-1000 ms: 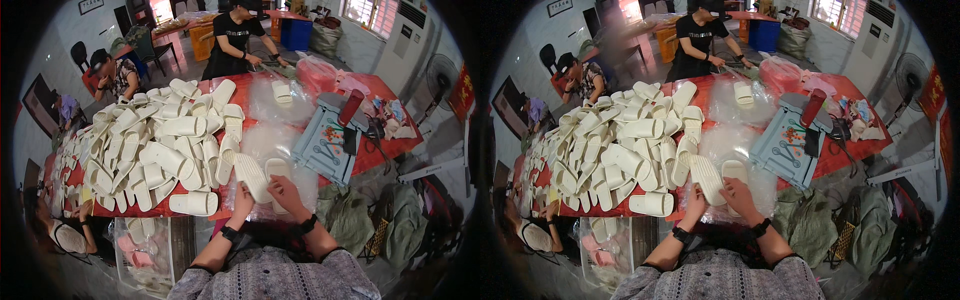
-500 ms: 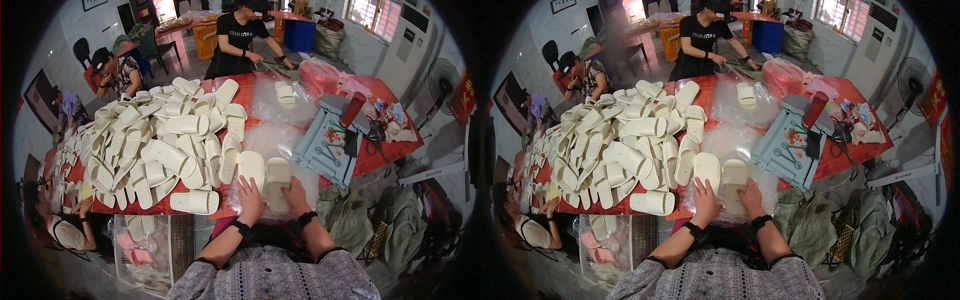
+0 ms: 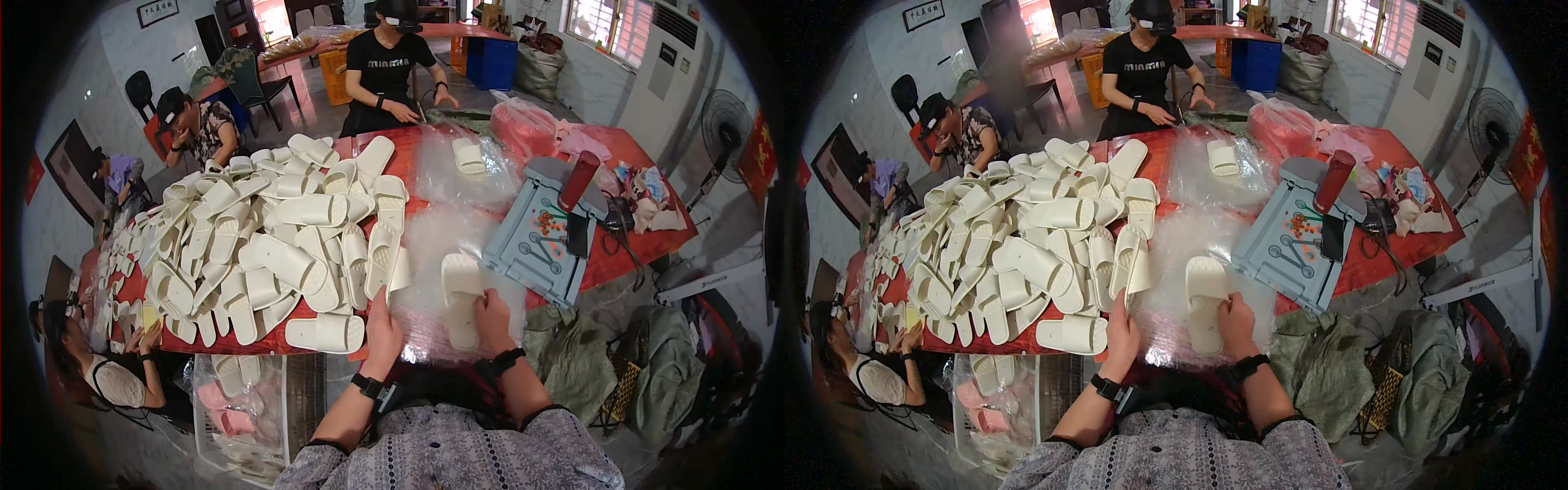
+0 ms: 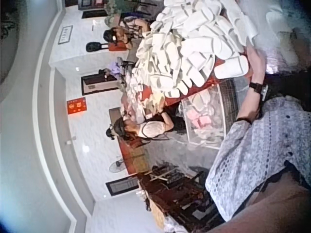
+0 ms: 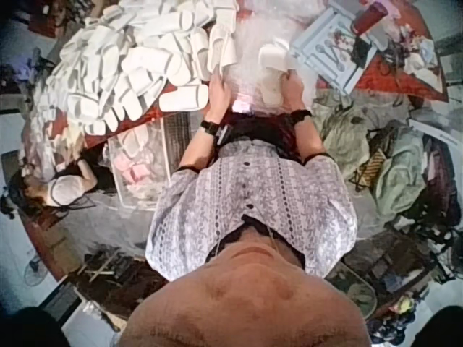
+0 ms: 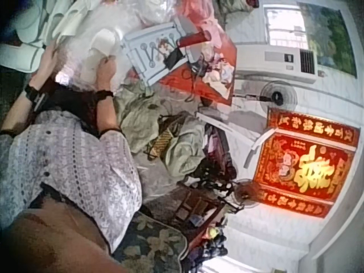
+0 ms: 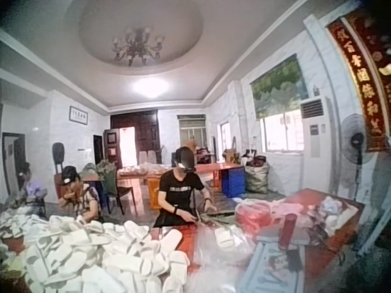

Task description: Packing white slippers into plastic bags.

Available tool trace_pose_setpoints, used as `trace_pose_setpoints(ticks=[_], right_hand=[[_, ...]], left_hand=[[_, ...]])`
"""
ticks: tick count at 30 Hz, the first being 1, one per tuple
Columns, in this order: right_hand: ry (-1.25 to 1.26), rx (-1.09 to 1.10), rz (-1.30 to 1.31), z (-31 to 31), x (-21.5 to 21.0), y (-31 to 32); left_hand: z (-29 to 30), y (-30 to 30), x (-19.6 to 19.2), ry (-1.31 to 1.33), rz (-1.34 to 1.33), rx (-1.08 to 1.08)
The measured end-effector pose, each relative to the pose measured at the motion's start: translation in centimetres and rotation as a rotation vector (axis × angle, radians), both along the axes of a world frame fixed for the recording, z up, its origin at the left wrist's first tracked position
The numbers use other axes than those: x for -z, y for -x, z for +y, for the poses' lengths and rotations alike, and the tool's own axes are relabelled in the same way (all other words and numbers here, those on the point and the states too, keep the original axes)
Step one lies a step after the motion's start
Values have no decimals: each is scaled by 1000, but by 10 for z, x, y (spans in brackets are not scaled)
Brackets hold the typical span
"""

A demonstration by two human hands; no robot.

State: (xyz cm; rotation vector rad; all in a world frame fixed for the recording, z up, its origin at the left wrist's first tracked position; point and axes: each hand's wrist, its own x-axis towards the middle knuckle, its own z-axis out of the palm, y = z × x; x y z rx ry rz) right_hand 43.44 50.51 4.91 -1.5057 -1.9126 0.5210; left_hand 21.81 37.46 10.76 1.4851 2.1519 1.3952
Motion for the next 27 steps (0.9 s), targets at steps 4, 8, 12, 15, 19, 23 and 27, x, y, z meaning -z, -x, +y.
trace_pose_setpoints(ticks=[4, 8, 12, 15, 19, 23, 27], right_hand=[[88, 59, 166, 12, -12, -15], [70, 99, 74, 16, -14, -25], [34, 76, -25, 10, 6, -14], [125, 61, 126, 1, -9, -12], [207, -126, 107, 6, -8, 0], [113, -174, -179, 17, 7, 33], [91, -122, -274, 21, 6, 50]], left_hand=[[16, -18, -8, -153, 18, 85], [48, -26, 64, -39, -896, 224], [54, -24, 132, 213, -807, 250], [50, -25, 124, 212, -563, 301], [47, -24, 108, 320, -307, 317], [47, -25, 111, 290, -114, 289], [42, -23, 92, 306, -84, 293]])
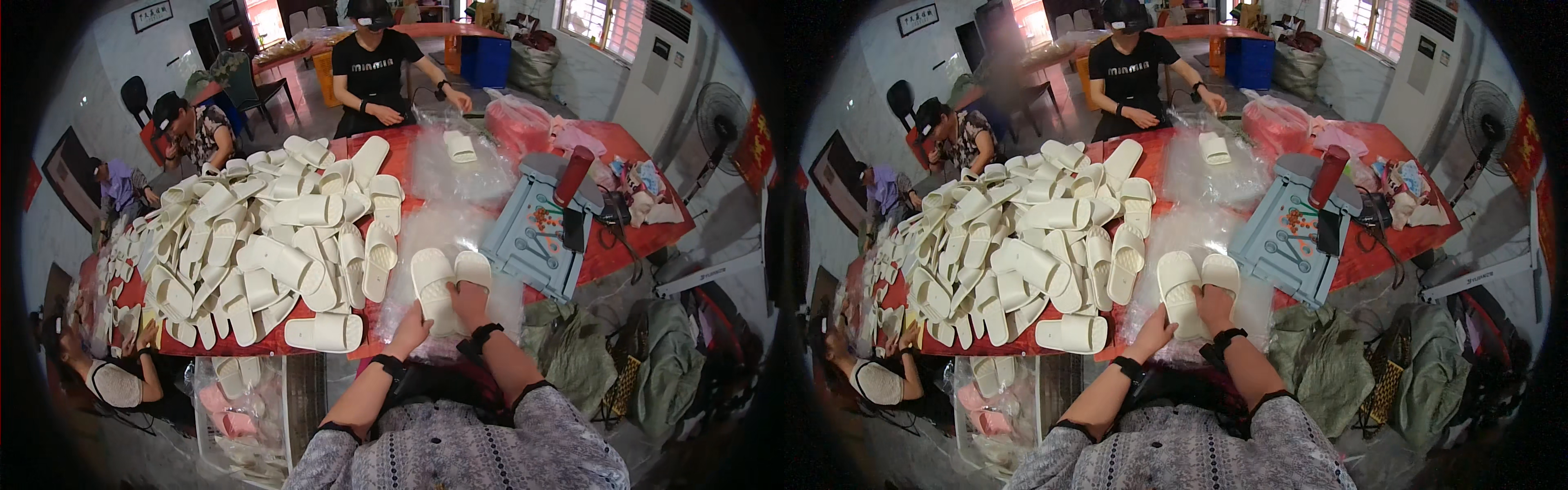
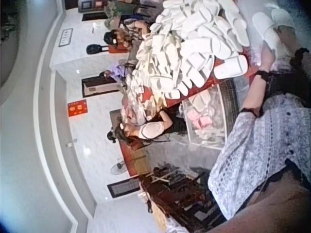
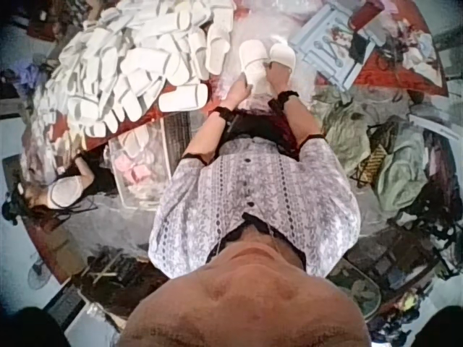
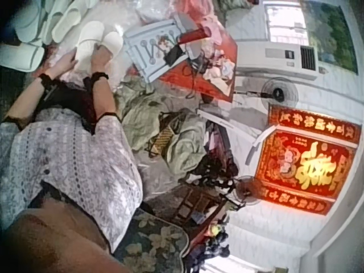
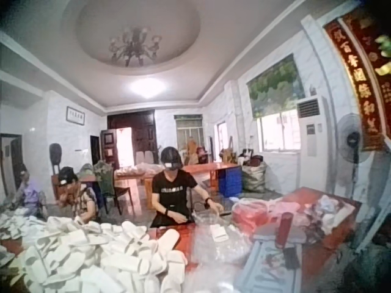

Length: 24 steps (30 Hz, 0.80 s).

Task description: Packing white slippers into plastic bags.

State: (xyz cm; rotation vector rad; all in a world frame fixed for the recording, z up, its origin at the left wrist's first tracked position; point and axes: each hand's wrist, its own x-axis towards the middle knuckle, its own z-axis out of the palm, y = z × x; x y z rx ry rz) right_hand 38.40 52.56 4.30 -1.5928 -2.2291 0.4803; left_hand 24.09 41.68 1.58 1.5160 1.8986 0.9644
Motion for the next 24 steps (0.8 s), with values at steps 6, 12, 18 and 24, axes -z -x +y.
trace_pose_setpoints(ticks=[6, 12, 18, 24], right_hand=[[-159, 140, 375, 4, 1, -39], [144, 299, 818, -8, -24, -96], [267, 338, 965, -35, -29, -142], [343, 364, 1057, -44, -24, -153]], left_hand=[[-6, 16, -44, -89, 137, 11], [18, 29, -37, -143, 389, -126], [43, 15, -50, -94, 439, -186], [49, 12, -45, -118, 498, -203]])
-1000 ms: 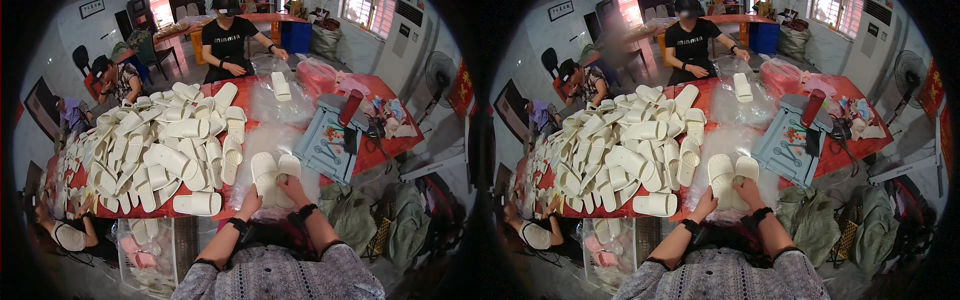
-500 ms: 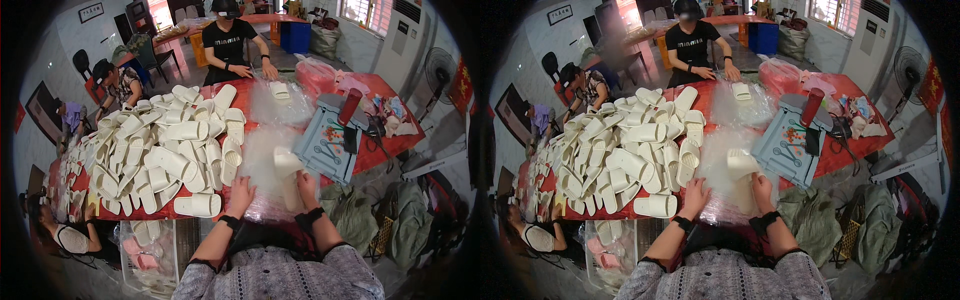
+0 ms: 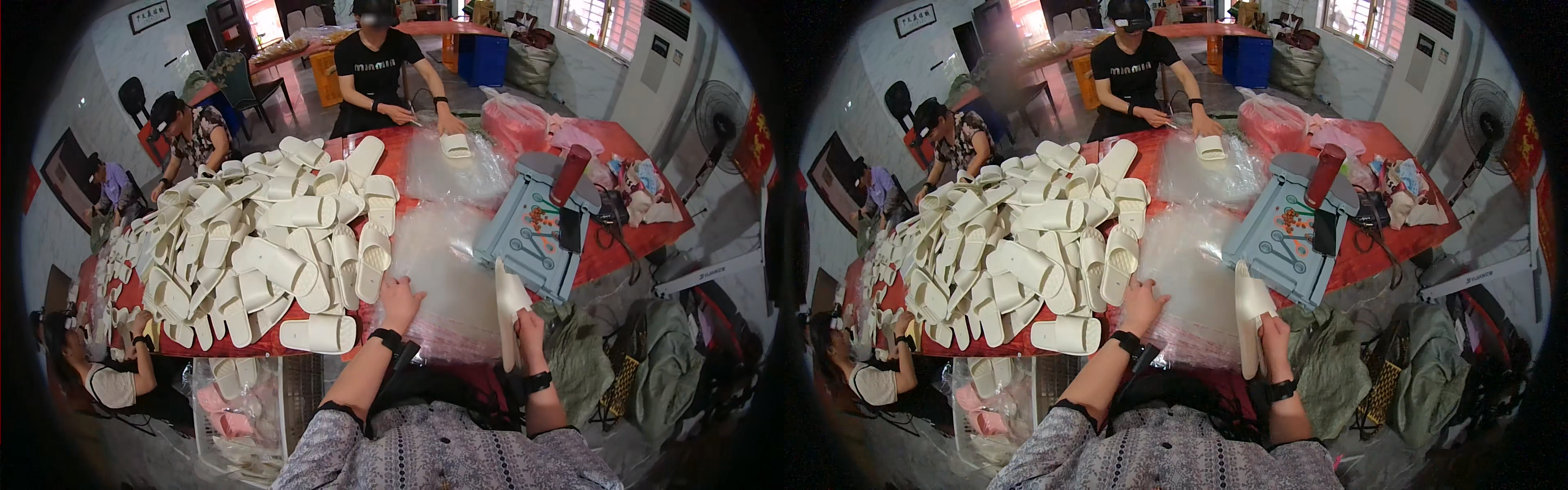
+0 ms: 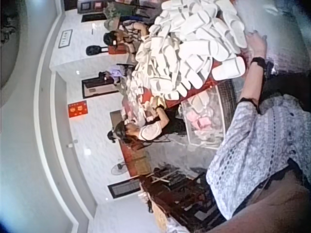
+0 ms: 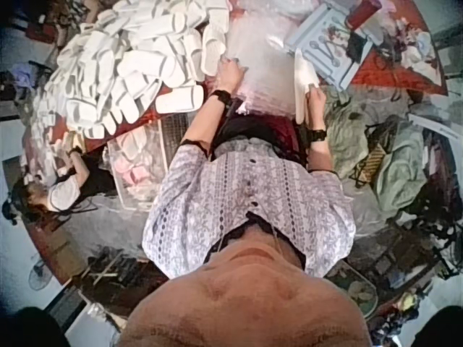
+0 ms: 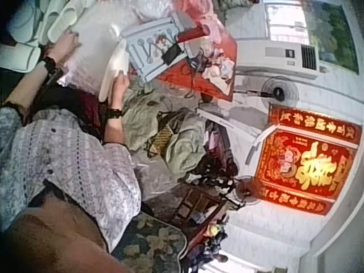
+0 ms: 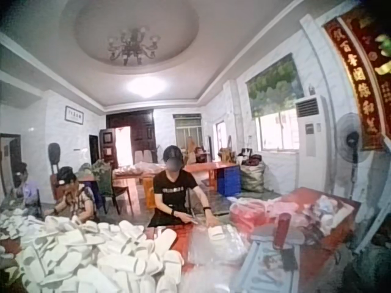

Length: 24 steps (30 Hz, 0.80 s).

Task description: Packing white slippers into plastic bags.

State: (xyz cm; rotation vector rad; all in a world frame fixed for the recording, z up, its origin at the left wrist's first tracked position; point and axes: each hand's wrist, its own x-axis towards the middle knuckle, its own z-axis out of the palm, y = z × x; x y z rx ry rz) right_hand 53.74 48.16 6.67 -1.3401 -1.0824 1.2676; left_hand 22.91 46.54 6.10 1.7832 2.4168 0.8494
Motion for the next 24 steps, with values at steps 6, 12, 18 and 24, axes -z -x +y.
trace_pose_setpoints(ticks=[6, 12, 18, 24], right_hand=[[-25, -9, -30, -5, 9, 6], [-56, 2, -111, -8, 12, 11], [-91, -23, -148, -6, 26, 3], [-133, -43, -195, -9, 20, 2]], left_hand=[[12, 1, 7, 133, -140, -23], [28, 3, 4, 199, -482, 83], [23, -13, -28, -37, -420, 207], [-14, -23, -75, -125, -311, 245]])
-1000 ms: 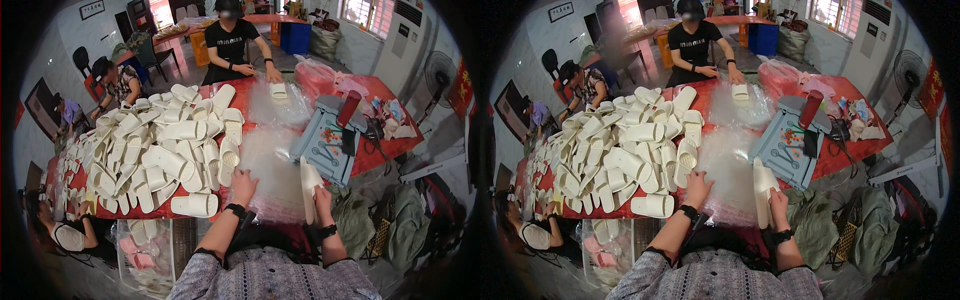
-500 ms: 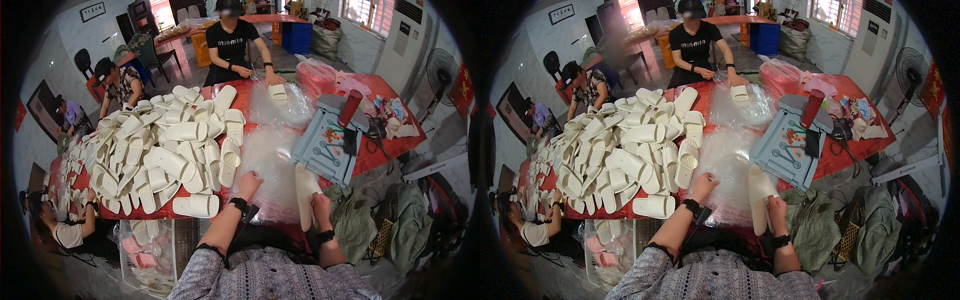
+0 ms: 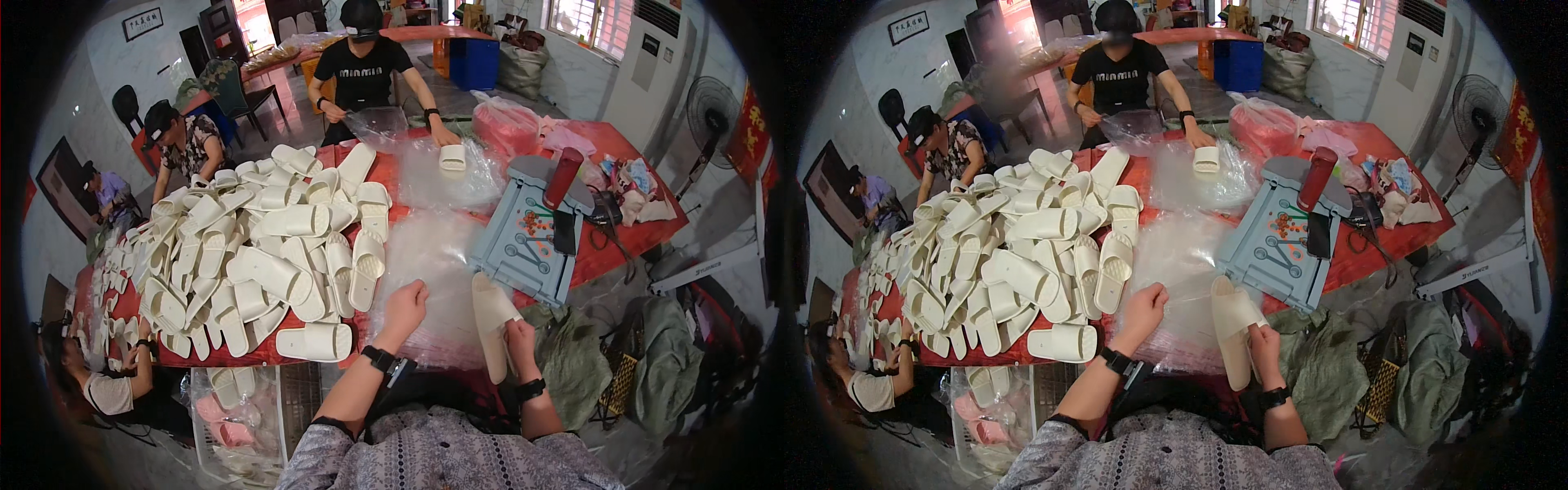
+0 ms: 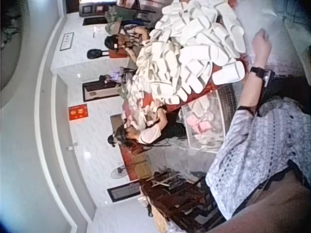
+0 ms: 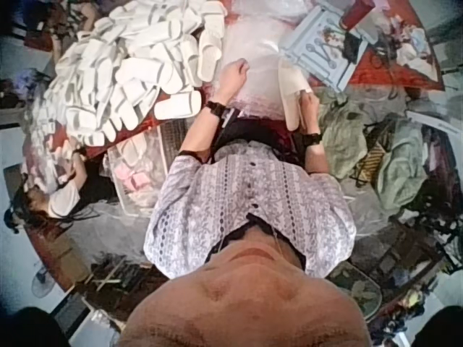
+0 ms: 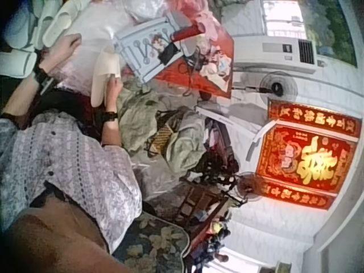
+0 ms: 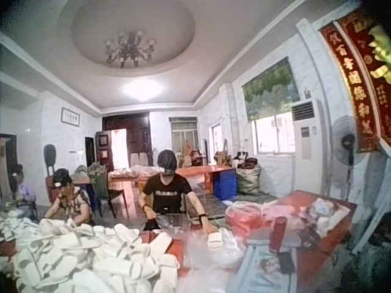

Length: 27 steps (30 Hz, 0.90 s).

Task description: Packing white slippers into plastic bags.

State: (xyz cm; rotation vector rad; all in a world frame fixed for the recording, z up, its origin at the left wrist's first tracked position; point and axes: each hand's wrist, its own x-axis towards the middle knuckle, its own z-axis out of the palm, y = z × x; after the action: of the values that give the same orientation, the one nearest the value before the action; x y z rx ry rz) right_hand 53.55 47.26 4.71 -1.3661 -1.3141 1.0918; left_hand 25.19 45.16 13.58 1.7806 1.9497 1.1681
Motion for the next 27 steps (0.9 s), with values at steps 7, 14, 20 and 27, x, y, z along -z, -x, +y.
trace_pose_setpoints(ticks=[7, 14, 20, 27], right_hand=[[64, 13, 57, 3, 0, 7], [23, 30, -72, 3, -4, 9], [-10, 18, 28, 3, -15, 9], [-53, 80, 12, -3, -44, 18]], left_hand=[[-52, 29, -38, 13, -32, -102], [-109, 57, -63, 12, -685, -139], [-121, 62, -71, -247, -648, -316], [-119, 28, 27, 323, -217, -155]])
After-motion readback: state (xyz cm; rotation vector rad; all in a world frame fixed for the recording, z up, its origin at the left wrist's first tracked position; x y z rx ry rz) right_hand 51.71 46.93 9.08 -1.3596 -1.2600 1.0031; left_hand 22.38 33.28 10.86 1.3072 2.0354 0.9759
